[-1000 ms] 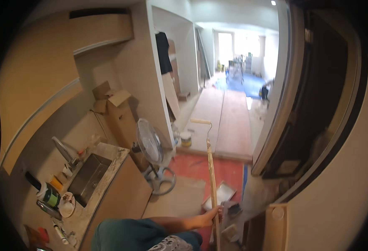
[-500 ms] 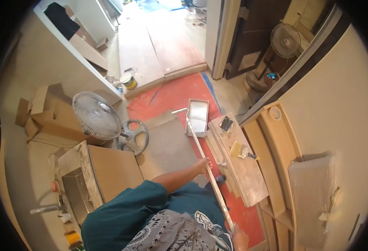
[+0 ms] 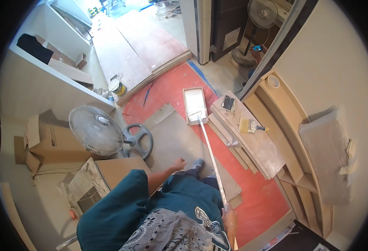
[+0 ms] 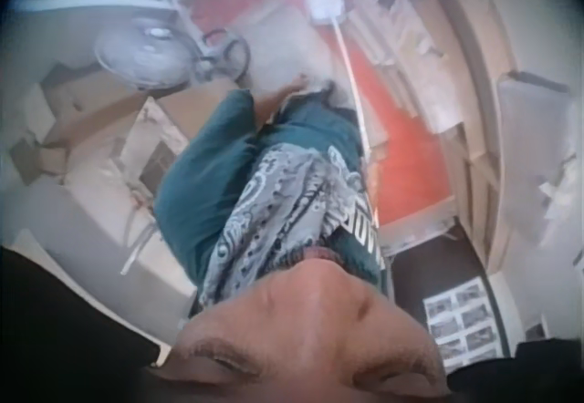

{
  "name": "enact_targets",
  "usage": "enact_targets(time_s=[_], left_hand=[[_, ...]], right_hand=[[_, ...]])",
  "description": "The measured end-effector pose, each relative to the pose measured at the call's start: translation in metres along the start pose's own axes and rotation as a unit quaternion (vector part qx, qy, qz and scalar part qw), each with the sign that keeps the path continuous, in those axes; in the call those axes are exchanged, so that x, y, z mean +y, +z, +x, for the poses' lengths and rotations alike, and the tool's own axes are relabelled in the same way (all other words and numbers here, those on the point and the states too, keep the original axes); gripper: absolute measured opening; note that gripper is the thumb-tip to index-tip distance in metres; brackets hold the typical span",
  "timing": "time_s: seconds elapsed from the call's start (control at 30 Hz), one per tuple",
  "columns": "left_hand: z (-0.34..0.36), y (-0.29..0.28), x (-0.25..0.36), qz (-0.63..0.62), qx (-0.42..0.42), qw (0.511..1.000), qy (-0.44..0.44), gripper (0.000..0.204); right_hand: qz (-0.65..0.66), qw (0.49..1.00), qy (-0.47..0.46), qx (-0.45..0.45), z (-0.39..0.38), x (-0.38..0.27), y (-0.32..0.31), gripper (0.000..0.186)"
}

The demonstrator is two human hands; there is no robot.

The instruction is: The person paints the ceiling using a long-handled roller, repeatedly loading the roller with white paint from a tray and applying it to the ceiling surface. The person works in a room with protective coverings on the floor and visible construction materials.

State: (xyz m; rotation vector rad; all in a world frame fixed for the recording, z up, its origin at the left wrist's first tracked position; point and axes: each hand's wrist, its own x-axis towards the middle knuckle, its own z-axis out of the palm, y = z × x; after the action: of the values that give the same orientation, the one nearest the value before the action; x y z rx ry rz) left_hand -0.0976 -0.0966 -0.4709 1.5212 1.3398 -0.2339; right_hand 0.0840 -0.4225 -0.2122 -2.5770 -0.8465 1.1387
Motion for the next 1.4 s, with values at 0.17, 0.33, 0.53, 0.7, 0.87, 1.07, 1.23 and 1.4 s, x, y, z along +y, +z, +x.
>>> enact_targets(time_s=[0.17, 0.33, 0.53, 0.7, 0.87, 1.07, 1.23, 1.4], left_hand=[[0.009, -0.06, -0.063, -0.049, 0.062, 0.995, -0.063, 0.031], [-0.037, -0.094, -0.043, -0.12, 0.061, 0.987, -0.083, 0.028], [-0.054, -0.09, -0.04, -0.162, 0.002, 0.986, -0.024, 0.038], [-0.052, -0.099, -0.049, -0.137, -0.051, 0.987, -0.064, 0.04], [-0.031, -0.134, -0.079, -0.188, 0.01, 0.979, -0.077, 0.037], [-0.041, -0.177, -0.109, -0.253, 0.089, 0.961, -0.07, 0.03], [-0.058, -0.175, -0.156, -0.268, 0.084, 0.954, -0.103, 0.026], [-0.083, -0.146, -0.172, -0.291, 0.1, 0.941, -0.139, 0.025]], right_hand=[[0.032, 0.996, 0.067, -0.053, 0.002, -0.009, 0.012, 0.041], [0.042, 0.998, 0.022, 0.042, 0.051, 0.01, 0.062, 0.051], [0.053, 0.998, 0.014, 0.018, 0.103, -0.04, 0.077, 0.055], [0.087, 0.995, -0.006, 0.046, 0.074, -0.053, 0.082, 0.053], [0.049, 0.996, -0.037, 0.06, 0.104, -0.079, 0.084, 0.055], [-0.011, 0.997, -0.063, 0.054, 0.192, -0.11, 0.083, 0.056], [-0.026, 0.999, -0.026, 0.016, 0.229, -0.096, 0.097, 0.053], [-0.076, 0.996, -0.017, 0.032, 0.138, -0.073, 0.082, 0.048]])
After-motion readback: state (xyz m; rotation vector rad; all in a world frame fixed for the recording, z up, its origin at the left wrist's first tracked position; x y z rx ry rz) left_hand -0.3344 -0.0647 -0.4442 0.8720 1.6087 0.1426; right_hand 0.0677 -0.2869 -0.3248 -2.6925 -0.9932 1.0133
